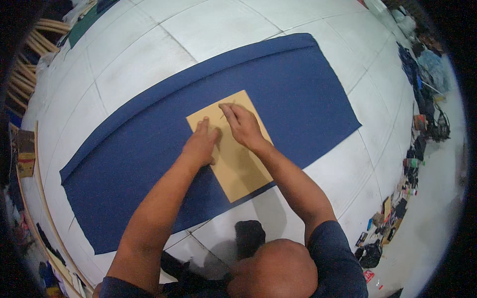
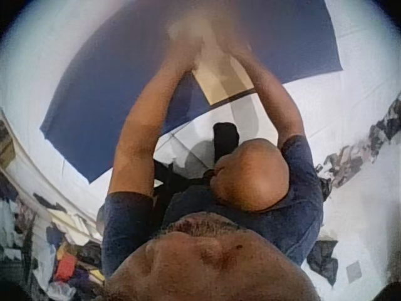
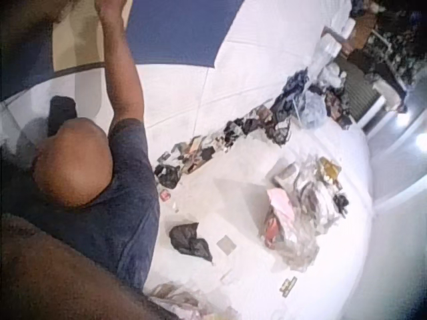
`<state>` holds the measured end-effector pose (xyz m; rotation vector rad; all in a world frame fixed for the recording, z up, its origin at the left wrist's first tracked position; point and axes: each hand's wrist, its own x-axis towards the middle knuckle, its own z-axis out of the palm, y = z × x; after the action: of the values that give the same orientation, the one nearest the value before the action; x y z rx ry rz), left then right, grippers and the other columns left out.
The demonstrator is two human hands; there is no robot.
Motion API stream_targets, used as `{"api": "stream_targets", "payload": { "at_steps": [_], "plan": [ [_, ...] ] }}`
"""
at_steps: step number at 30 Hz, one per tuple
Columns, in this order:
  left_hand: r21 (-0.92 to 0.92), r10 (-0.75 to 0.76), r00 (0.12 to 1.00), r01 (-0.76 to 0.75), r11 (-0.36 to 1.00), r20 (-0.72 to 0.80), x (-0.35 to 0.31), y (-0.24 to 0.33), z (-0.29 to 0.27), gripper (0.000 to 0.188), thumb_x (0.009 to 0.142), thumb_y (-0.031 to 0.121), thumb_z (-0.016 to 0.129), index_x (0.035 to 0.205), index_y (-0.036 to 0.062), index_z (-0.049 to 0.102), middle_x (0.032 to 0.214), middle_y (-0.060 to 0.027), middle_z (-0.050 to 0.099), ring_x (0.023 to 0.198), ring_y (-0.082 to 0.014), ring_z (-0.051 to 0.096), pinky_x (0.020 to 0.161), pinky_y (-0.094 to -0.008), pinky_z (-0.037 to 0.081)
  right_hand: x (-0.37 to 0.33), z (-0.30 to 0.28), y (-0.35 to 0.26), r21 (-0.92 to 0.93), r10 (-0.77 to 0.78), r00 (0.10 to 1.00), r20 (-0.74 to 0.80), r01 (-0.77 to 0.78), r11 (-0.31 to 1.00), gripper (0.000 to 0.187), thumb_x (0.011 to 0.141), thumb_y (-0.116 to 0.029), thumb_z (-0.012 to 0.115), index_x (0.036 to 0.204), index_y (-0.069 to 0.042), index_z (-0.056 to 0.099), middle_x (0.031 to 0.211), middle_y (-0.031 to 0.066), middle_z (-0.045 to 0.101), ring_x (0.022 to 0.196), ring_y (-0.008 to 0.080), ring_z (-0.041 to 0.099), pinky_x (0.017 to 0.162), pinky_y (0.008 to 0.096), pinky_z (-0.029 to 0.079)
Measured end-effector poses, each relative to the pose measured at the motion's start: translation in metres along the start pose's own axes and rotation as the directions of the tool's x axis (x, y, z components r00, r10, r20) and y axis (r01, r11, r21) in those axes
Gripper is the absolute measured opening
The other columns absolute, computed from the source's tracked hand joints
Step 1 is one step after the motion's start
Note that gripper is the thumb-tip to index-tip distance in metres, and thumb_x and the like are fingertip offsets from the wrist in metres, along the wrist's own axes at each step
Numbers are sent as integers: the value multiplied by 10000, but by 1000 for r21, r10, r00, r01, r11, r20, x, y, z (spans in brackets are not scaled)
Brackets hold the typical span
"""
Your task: The person spreads a blue fabric on the floor, places a cardboard template on top of it, and traces the outline of the template onto the fabric using a pencil.
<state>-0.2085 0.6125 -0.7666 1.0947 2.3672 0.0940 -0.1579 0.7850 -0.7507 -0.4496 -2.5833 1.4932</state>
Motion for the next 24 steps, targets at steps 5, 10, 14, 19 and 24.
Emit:
{"api": "stream_targets", "payload": {
  "at_steps": [5,10,14,19,24],
  "plan": [
    [51,0,999,3,999,-48,5,2,6,1041,632,196,944,1524,61,423,1613,-325,273,1494,-467,326,1196,-450,393,55,53,-6,130,-30,986,163,8,992,391,1042,-325,589,1224,2,702,1128,199,732,1061,300,700,954,383,530],
    [-111,-13,998,7,994,-58,11,-8,18,547,886,122,672,1416,39,566,1541,-305,401,1365,-451,503,1057,-471,517,65,86,8,146,-145,946,290,106,984,348,1028,-268,603,1195,16,716,1160,185,739,1071,271,703,978,382,525],
    [-69,-25,972,9,998,-235,12,6,27,465,964,104,544,1426,57,569,1555,-278,401,1404,-444,465,1087,-496,483,64,67,11,63,-27,970,242,12,998,345,1035,-274,609,1198,15,703,1087,172,751,966,222,705,881,361,551],
    [-2,-39,991,39,999,-130,9,2,25,550,968,110,554,1514,99,483,1609,-268,334,1499,-449,327,1171,-516,392,64,76,3,10,-33,976,215,32,999,353,1017,-306,641,1163,7,717,1028,162,752,912,229,710,845,356,552],
    [-40,-12,997,9,999,-76,9,1,19,745,857,88,718,1546,109,436,1620,-284,306,1523,-445,280,1174,-496,393,62,80,0,26,-33,978,208,28,999,343,1006,-302,653,1132,13,707,1023,170,753,895,227,718,824,363,560]
  ]
}}
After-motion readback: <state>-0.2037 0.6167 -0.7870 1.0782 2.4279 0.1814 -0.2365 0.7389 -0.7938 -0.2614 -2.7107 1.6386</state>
